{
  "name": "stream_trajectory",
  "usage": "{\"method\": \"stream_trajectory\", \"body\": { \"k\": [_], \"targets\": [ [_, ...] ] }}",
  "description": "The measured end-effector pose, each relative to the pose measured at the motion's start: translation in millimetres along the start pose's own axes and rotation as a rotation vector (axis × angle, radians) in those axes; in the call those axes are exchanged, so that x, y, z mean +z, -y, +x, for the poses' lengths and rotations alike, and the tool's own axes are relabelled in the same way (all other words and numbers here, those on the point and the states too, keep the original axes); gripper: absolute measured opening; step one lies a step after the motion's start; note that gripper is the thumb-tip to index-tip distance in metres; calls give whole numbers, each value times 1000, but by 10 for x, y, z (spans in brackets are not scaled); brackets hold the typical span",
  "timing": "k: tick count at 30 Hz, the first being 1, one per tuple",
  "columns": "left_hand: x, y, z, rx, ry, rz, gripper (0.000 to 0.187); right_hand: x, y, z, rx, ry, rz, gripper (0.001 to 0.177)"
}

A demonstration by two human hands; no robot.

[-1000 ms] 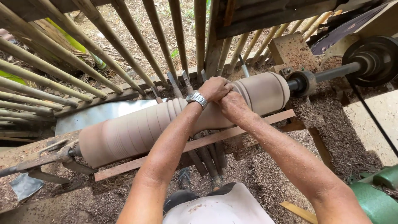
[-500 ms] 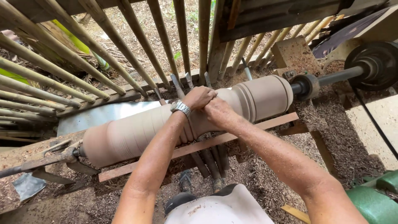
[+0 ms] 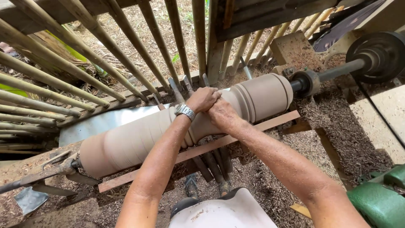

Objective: Sanding and finishing a turned wooden furniture leg on a mechanical lathe.

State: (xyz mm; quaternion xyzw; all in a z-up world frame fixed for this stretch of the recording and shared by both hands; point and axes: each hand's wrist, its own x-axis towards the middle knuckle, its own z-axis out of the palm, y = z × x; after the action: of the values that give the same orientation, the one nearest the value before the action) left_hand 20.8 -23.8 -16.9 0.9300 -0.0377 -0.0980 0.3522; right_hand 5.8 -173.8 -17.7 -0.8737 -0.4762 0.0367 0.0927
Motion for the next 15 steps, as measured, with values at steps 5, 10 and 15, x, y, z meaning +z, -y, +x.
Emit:
{"method": "stream_trajectory", "body": {
  "k": [5, 10, 15],
  "targets": [
    [19, -151, 144, 11, 7, 65, 41, -84, -87, -54, -1, -48, 2, 22],
    [64, -244, 292, -49, 62, 124, 43, -56, -197, -104, 7, -171, 6, 20],
    [147, -308, 412, -30, 13, 179, 37, -43, -240, -170, 86, -196, 99, 29]
  ]
}}
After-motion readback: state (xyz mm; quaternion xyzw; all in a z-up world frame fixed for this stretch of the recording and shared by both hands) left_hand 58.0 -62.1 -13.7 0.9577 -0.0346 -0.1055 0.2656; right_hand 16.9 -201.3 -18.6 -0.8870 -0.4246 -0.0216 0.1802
